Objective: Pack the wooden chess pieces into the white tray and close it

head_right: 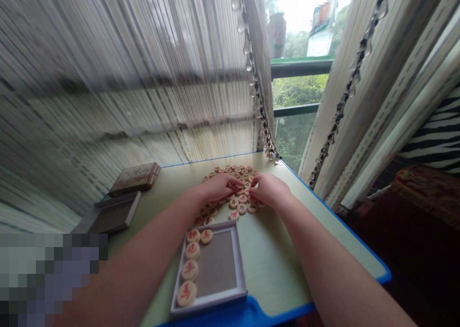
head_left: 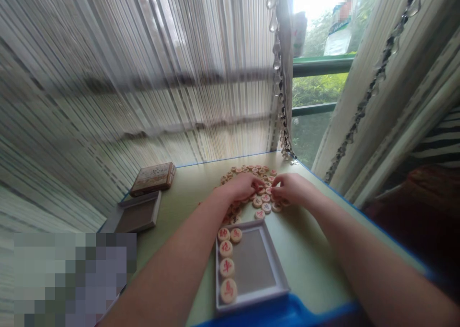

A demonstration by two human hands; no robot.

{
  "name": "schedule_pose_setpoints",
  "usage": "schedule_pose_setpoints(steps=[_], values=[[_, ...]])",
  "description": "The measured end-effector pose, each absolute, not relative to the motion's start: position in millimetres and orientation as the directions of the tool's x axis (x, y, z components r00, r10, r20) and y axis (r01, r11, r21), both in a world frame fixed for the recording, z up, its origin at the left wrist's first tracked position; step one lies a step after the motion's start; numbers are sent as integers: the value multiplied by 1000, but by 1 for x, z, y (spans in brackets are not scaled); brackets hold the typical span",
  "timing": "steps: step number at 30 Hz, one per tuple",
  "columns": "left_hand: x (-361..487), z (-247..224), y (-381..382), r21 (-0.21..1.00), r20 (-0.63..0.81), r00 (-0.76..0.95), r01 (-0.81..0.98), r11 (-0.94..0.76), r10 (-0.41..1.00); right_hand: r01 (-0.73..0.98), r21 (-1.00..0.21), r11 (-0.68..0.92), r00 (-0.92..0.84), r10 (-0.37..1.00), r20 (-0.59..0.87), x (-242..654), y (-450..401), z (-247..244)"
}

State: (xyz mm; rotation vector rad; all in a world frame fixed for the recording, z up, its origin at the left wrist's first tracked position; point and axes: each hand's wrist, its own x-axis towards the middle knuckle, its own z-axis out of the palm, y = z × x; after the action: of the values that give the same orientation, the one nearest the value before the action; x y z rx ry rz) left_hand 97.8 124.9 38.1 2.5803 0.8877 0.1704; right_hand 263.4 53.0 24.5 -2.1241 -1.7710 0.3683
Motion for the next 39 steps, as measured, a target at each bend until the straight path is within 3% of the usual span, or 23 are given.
schedule_pose_setpoints(steps=[5, 10, 18, 29, 33, 39], values=[[96, 41, 126, 415, 36, 747, 593, -690, 664, 918, -361, -163, 207, 974, 88, 267, 52, 29], [99, 47, 120, 378, 130, 724, 595, -709, 677, 906, -378, -189, 238, 967, 87, 276, 45, 38], [99, 43, 122, 400, 74, 752, 579, -710, 655, 883, -368, -293, 332, 942, 47, 284, 44, 36], [99, 42, 121, 391, 70, 801, 526, -755, 594, 911, -374, -175, 188, 982, -2, 273, 38, 36], [99, 42, 120, 391, 73, 784, 546, -741, 616, 899, -402, -174, 212, 976, 52, 276, 43, 31], [100, 47, 126, 349, 172, 664, 650, -675, 728, 916, -384, -114, 236, 928, 287, 281, 56, 19]])
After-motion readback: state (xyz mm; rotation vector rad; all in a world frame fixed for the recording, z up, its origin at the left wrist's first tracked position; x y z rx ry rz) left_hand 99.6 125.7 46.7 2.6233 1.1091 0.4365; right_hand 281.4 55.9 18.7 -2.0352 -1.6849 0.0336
